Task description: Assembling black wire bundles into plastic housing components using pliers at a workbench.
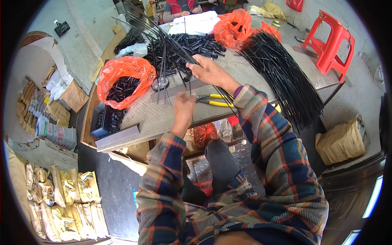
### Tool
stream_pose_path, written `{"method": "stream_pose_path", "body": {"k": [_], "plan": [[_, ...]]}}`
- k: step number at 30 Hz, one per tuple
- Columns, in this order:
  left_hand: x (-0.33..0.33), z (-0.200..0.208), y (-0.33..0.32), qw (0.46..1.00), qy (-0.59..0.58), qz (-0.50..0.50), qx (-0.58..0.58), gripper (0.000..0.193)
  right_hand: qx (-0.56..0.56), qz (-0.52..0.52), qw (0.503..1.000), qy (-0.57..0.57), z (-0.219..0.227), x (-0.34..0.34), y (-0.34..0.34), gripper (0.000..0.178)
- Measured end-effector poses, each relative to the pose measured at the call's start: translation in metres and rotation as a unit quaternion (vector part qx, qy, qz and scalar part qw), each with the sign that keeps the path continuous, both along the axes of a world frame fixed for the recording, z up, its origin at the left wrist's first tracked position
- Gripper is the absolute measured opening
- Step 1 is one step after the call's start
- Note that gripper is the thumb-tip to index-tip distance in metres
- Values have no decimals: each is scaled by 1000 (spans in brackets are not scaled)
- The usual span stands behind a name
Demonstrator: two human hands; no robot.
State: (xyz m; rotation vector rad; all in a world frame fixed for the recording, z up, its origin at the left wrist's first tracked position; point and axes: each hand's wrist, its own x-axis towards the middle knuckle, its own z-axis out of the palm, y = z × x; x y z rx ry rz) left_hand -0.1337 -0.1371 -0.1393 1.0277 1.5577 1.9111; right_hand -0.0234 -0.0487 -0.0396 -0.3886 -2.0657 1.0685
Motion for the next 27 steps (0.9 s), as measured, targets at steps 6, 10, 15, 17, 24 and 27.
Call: {"method": "stream_pose_path", "body": {"k": [6, 10, 15, 17, 24, 27], "plan": [[5, 21, 16, 969, -173, -148, -91, 28, -97, 48, 994, -1, 35, 7, -29, 16], [-2, 22, 19, 937, -260, -233, 4, 28, -85, 35, 996, 11, 50, 11, -29, 19], [-10, 50, 12, 954, -215, -208, 20, 25, -68, -19, 990, 123, 90, 33, -21, 27], [-25, 61, 5, 948, -258, -183, 22, 22, -24, 0, 982, 186, 102, 40, -16, 28], [-76, 107, -17, 919, -322, -198, 113, 17, -43, -66, 973, 219, 114, 138, 10, 30], [-73, 119, -40, 918, -307, -223, 115, 30, -277, -5, 957, 85, 99, 136, 25, 33]]}}
